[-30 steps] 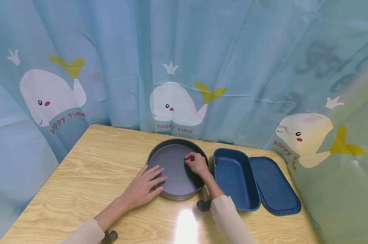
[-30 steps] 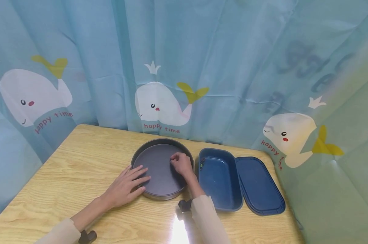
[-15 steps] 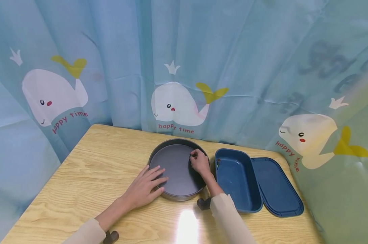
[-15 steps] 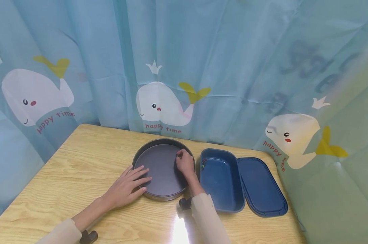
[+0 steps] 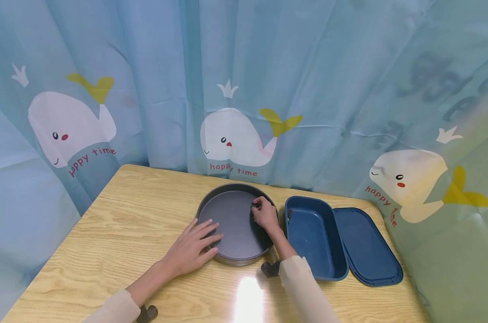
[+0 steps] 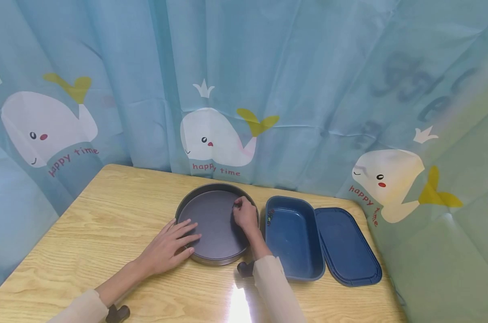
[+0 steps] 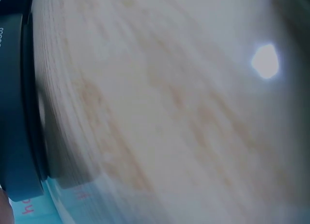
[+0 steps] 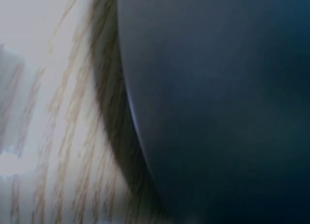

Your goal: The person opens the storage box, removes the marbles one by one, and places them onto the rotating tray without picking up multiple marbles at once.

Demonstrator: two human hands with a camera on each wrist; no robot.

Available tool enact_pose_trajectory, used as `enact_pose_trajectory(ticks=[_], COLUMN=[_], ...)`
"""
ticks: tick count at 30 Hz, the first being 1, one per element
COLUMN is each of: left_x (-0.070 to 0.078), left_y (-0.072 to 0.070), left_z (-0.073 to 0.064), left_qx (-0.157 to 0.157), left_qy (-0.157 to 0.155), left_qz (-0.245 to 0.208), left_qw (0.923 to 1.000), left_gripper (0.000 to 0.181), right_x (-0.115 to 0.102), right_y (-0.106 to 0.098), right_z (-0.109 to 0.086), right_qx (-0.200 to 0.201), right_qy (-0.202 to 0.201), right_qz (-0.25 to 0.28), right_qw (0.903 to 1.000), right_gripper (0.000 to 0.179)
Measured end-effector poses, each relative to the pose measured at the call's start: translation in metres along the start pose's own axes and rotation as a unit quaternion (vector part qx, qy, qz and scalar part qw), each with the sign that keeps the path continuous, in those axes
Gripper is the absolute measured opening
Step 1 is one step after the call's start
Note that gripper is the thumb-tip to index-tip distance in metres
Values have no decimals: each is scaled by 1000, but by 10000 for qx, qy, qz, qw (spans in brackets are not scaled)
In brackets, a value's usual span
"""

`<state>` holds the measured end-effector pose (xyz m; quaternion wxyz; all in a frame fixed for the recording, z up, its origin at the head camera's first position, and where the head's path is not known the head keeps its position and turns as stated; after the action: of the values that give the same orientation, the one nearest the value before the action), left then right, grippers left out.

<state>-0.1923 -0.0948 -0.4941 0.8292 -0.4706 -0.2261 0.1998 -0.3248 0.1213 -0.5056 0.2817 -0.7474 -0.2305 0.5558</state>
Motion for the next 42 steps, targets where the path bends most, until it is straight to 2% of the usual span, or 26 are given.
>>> enact_pose_trajectory(ticks=[15,25,32,38,42], left_x=[-1,-17,-23,-32,-39], left_y=[-5,-8,-8,-11,-12], left_z=[3,7,8,8,8], left_qx=[-179,-327,-458,-356,-448], left_qy=[-146,-230,-211,-52,7], left_qz=[-39,169,132,181,174], left_qw=[9997,9991,9986,9992,9988], left_gripper=[43,46,46,45,44], right_x=[-2,-2,-6,-17,-17], right_y=[-1,-2,-4,-21,-35], right_z=[-1,-3,-12,-30,-41], right_qx=[-107,-70,-318,-600,-901], right_qy=[29,-13,-375,-727,-930], right_qz=[-80,-115,21,378,574], right_qw=[9999,9999,9988,9948,9899], right_gripper=[16,25,37,36,35])
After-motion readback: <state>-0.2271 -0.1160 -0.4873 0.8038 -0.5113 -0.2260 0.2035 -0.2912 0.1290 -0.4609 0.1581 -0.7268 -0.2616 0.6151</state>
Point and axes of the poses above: each hand's wrist, its own z-axis towards the middle knuckle, its own y-axis out of the palm, x = y × z, the point moved 6 cm from there along z, towards the middle knuckle, and after that the axes turned 15 degrees about y, right-handed, at the moved point
